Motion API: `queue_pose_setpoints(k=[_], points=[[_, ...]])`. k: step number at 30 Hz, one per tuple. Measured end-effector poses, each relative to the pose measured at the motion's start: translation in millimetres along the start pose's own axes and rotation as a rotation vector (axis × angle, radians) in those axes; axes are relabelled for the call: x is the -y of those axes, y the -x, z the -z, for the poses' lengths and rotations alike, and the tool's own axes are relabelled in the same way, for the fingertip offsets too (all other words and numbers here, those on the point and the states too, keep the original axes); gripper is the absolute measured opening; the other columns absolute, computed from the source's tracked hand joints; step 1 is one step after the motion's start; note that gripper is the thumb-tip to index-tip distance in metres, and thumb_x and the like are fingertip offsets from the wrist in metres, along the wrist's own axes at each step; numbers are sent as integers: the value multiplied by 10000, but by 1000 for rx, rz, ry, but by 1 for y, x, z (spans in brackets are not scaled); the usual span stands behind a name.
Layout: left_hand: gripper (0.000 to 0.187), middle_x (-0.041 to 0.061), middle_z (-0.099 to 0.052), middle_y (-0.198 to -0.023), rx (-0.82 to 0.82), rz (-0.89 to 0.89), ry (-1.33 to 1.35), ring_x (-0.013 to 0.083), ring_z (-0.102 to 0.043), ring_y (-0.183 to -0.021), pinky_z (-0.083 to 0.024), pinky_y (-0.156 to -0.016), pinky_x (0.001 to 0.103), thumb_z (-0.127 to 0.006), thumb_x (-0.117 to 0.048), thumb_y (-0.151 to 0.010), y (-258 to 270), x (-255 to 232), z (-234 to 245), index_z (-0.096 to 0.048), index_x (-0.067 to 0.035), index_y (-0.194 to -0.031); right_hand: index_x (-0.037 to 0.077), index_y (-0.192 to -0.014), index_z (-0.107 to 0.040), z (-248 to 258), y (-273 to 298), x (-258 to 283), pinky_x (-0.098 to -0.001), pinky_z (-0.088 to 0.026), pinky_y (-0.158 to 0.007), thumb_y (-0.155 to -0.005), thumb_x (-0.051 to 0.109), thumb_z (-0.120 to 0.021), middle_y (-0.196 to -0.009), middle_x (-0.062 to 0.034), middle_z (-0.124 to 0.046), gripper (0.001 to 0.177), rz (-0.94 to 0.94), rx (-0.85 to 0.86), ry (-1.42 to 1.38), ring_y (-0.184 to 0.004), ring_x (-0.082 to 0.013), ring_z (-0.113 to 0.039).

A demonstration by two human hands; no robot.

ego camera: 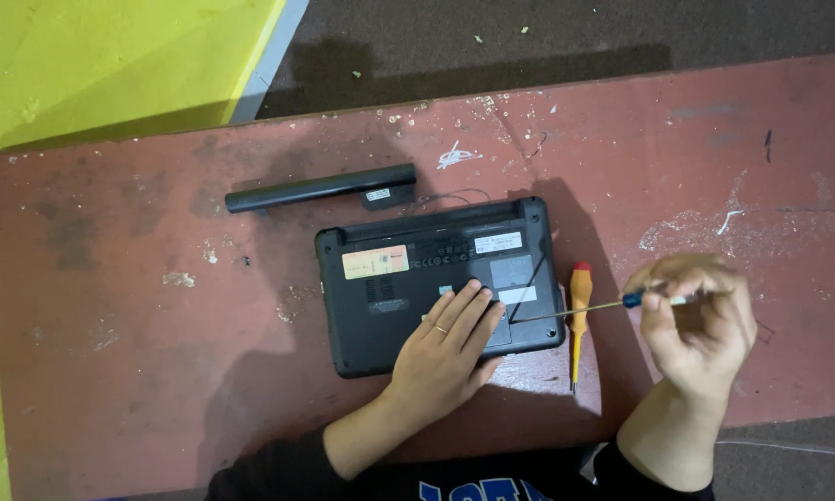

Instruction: Disassembling a laptop using a screwdriver to remove the battery and access internal components.

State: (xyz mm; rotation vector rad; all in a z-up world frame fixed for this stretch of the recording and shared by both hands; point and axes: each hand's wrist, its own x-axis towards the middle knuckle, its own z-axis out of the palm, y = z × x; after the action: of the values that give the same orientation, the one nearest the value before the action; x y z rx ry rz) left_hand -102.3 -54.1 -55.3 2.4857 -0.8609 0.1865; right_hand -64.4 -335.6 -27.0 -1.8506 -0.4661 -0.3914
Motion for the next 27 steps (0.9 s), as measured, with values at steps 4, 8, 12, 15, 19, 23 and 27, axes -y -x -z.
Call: queue_pose_setpoints(k=[4, 8, 12, 15, 19, 23, 27], points=[[584, 165, -497, -1415, -10, 6, -2, 309, -415, -1381, -357, -1143, 447, -703, -321, -896, 0, 0, -1, -514, -35, -1369, 89, -980, -417, -14, -8, 24, -204, -603, -589, -947, -25, -528, -849, -53, -518, 163, 153, 56, -45, -642, -95, -567], [576, 168, -497, -1413, -17, -7, -16, 310, -412, -1382, -351, -1146, 445, -691, -330, -906, 0, 0, 0, -518, -28, -1365, 1, -729, -480, -40, -7, 70, -337, -595, -609, -819, -45, -593, -734, -140, -538, 152, 217, -3, 180, -620, -222, -603], [610, 169, -446, -1465, 22, -1, 4, 319, -378, -1408, -327, -1159, 447, -656, -355, -929, 3, 1, -4, -473, -33, -1414, 47, -624, -539, -52, -10, 98, -335, -564, -614, -773, 29, -682, -737, -64, -575, 207, 339, 231, 260, -638, -225, -623], [581, 158, -475, -1436, -5, -3, -12, 310, -397, -1396, -352, -1145, 443, -673, -340, -916, 0, 0, -2, -507, -30, -1379, 40, -667, -494, -65, -21, 116, -366, -527, -601, -804, -9, -590, -684, -96, -520, 174, 336, 211, 249, -569, -247, -557], [598, 159, -470, -1445, -11, -10, -24, 302, -386, -1402, -342, -1151, 443, -678, -343, -910, 2, 1, -4, -502, -26, -1385, 67, -702, -527, -49, 21, 65, -376, -562, -656, -806, 31, -597, -754, -88, -617, 131, 228, 83, 241, -661, -226, -620], [636, 162, -484, -1422, 4, -21, -50, 311, -395, -1393, -344, -1144, 444, -721, -334, -864, 2, 1, -3, -499, -25, -1374, 120, -900, -361, -51, 31, 43, -329, -567, -607, -904, 10, -532, -736, -140, -542, 203, 195, -152, 71, -647, -252, -621], [579, 168, -484, -1415, -40, -35, -47, 326, -399, -1385, -345, -1133, 458, -653, -355, -913, 2, 1, -7, -508, -18, -1361, 186, -1109, -658, -50, 109, 28, -155, -94, -411, -734, 126, -659, -877, 146, -639, 379, -395, 43, 525, -408, 18, -404]])
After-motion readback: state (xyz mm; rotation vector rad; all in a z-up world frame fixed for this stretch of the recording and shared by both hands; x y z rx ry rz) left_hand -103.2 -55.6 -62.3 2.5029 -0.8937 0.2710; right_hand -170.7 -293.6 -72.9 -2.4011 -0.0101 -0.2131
